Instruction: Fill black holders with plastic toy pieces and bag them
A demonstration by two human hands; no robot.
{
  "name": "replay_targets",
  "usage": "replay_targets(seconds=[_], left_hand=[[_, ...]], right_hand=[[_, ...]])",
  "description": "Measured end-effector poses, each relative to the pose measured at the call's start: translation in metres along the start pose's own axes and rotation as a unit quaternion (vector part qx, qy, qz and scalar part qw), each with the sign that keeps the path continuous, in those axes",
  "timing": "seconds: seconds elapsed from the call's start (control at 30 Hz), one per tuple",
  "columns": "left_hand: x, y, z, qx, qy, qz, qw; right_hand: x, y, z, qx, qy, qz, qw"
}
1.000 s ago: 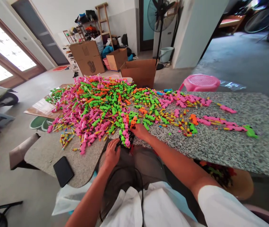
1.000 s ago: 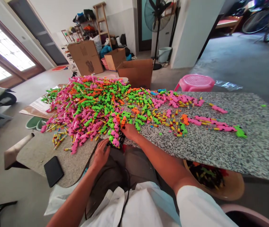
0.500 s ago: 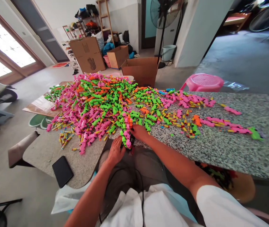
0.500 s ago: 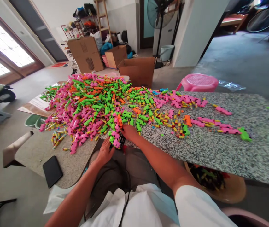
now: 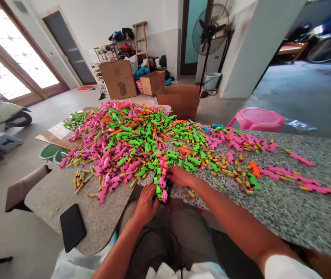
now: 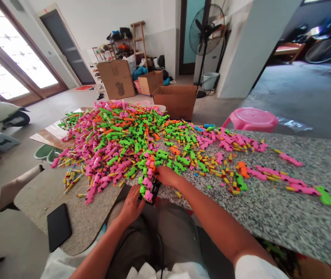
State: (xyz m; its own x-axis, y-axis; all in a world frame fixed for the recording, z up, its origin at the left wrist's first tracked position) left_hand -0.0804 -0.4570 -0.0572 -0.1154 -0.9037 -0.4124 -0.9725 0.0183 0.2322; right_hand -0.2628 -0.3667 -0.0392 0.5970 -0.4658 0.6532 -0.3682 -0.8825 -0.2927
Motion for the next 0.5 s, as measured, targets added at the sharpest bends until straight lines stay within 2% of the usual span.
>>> replay_targets(seconds=[0.07,0.1,0.17,0.23,0.3,0.37,0.43,0.5], left_hand=[[-0.001,0.000,0.001,0.007,-0.005,-0.009,1.000],[-0.001,0.000,0.001,0.009,-0.007,-0.016,1.000],[-0.002,0.001,0.000,0.012,-0.011,-0.029,0.999],[-0.004,0.003,0.000,0.019,-0.015,-0.035,0.999],[-0.006,0.005,0.000,0.026,-0.018,-0.037,0.999],[-0.006,0.006,-0.001,0.033,-0.020,-0.040,0.998],[-0.006,0.006,0.000,0.040,-0.024,-0.045,0.998],[-0.006,0.006,0.000,0.047,-0.029,-0.048,0.997]], right_hand=[[-0.006,0.010,-0.031,0.019,0.046,-0.005,0.999],[-0.011,0.019,-0.055,-0.013,0.052,0.017,0.998],[-0.015,0.047,-0.112,-0.135,0.022,0.067,0.988],[-0.007,0.089,-0.149,-0.188,-0.032,0.097,0.977],[0.002,0.139,-0.164,-0.178,-0.066,0.118,0.975],[0.005,0.178,-0.170,-0.172,-0.075,0.152,0.970],[0.001,0.203,-0.168,-0.157,-0.071,0.195,0.965],[0.002,0.215,-0.162,-0.144,-0.065,0.181,0.971]])
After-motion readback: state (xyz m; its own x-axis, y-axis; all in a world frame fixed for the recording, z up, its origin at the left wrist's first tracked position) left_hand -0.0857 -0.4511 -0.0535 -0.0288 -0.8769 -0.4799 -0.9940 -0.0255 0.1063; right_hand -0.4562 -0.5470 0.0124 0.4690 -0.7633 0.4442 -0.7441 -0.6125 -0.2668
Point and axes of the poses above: each hand's wrist, its own y-axis towards the middle knuckle, its own z-axis out of the palm, x = y × z, the point moved 9 cm from there along y, towards the middle knuckle, and after that the axes turned 10 degrees about x, right-handed, at the moved point
